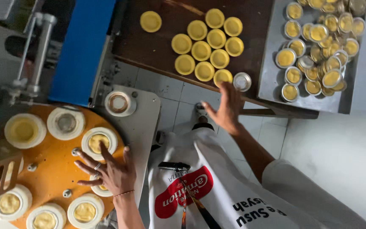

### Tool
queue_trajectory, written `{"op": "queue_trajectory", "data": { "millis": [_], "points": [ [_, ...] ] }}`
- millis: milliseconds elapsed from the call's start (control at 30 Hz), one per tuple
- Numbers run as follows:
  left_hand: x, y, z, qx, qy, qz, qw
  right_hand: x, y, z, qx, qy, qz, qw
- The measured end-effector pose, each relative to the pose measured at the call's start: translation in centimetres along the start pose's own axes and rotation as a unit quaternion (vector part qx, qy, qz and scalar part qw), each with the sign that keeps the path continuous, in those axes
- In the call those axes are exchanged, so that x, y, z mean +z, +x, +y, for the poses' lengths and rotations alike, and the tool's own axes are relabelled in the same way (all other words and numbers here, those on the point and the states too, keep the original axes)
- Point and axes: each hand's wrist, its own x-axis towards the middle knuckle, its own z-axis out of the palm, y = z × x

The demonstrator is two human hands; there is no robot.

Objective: The person places dough into molds on a rotating machine, then removes the formed pie crusts and places them into metal tins. The filled tins are then arranged on a metal tray.

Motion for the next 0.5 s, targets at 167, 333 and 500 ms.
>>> {"op": "queue_trajectory", "data": {
  "millis": [167,333,500],
  "points": [
    [-0.8,1.5,6.0,0.049,-0.039,-0.004,0.998,-1.9,-0.7,11.5,0.124,-0.093,-0.153,0.976],
    [2.7,1.8,13.4,0.187,-0.075,0.065,0.977,-1.9,0.9,14.9,0.105,-0.043,-0.206,0.972],
    [5.2,-0.4,21.9,0.316,-0.174,0.045,0.931,-2.0,0.3,15.8,0.070,-0.019,-0.167,0.983]
  ]
}}
